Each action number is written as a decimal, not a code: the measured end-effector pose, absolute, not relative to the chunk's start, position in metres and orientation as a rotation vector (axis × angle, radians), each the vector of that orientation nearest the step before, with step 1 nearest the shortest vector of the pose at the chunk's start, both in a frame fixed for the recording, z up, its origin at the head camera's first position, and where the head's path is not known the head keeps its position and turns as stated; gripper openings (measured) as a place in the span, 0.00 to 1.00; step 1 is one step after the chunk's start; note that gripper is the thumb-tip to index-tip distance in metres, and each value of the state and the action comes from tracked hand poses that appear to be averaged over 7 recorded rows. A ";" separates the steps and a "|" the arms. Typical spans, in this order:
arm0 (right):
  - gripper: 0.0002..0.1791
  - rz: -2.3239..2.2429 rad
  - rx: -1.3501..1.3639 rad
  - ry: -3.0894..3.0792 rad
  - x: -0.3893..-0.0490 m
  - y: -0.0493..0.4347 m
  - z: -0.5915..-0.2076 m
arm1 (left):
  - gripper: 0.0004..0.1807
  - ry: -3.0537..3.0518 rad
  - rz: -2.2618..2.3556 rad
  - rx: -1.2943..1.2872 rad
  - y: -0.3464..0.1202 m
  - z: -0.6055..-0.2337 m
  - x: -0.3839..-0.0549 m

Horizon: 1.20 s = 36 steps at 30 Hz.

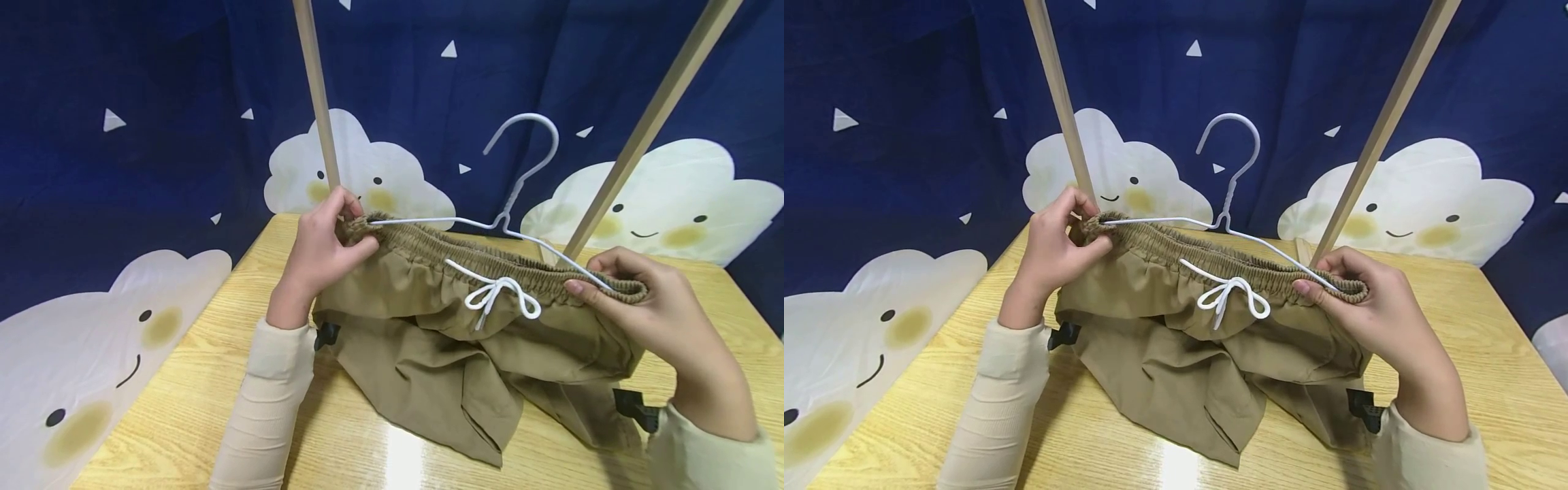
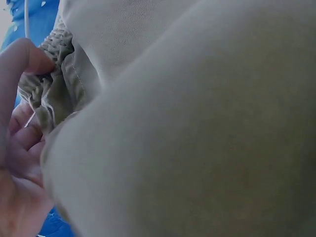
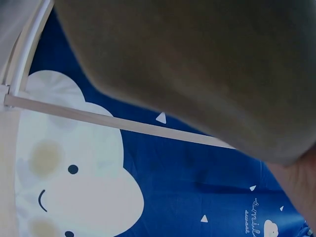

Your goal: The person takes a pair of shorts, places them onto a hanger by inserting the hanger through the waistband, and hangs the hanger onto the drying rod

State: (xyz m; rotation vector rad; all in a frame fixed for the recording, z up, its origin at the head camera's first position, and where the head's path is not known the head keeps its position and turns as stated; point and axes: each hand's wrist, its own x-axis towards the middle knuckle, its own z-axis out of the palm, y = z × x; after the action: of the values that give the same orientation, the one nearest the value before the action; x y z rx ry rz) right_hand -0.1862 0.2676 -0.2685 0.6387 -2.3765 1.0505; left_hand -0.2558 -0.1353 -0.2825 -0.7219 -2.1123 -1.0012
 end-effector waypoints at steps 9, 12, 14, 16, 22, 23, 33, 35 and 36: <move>0.16 1.055 0.615 -2.365 -0.191 0.273 -0.272 | 0.05 -2.101 -0.873 -0.722 -0.129 -0.284 -0.256; 0.16 1.074 0.606 -2.359 -0.193 0.275 -0.273 | 0.06 -2.150 -0.862 -0.715 -0.127 -0.284 -0.256; 0.17 1.082 0.606 -2.352 -0.193 0.275 -0.273 | 0.06 -2.180 -0.860 -0.710 -0.126 -0.284 -0.256; 0.18 1.086 0.603 -2.349 -0.193 0.275 -0.272 | 0.06 -2.200 -0.865 -0.703 -0.125 -0.285 -0.256; 0.21 1.103 0.611 -2.349 -0.194 0.278 -0.271 | 0.08 -2.230 -0.897 -0.647 -0.121 -0.285 -0.256; 0.22 1.110 0.622 -2.353 -0.194 0.279 -0.272 | 0.09 -2.235 -0.899 -0.632 -0.121 -0.285 -0.257; 0.18 1.287 0.597 -2.337 -0.197 0.293 -0.273 | 0.09 -2.218 -0.972 -0.472 -0.124 -0.288 -0.263; 0.17 1.267 0.600 -2.295 -0.198 0.293 -0.274 | 0.09 -2.214 -0.979 -0.454 -0.125 -0.288 -0.264; 0.18 1.250 0.598 -2.279 -0.198 0.292 -0.274 | 0.09 -2.210 -0.984 -0.446 -0.124 -0.288 -0.264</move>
State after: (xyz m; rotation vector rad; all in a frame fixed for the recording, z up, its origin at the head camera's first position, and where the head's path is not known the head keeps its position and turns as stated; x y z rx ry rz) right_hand -0.1982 0.2922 -0.2741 0.5983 -2.2793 1.2500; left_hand -0.2638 -0.1244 -0.2884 -0.4462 -2.2102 -0.9842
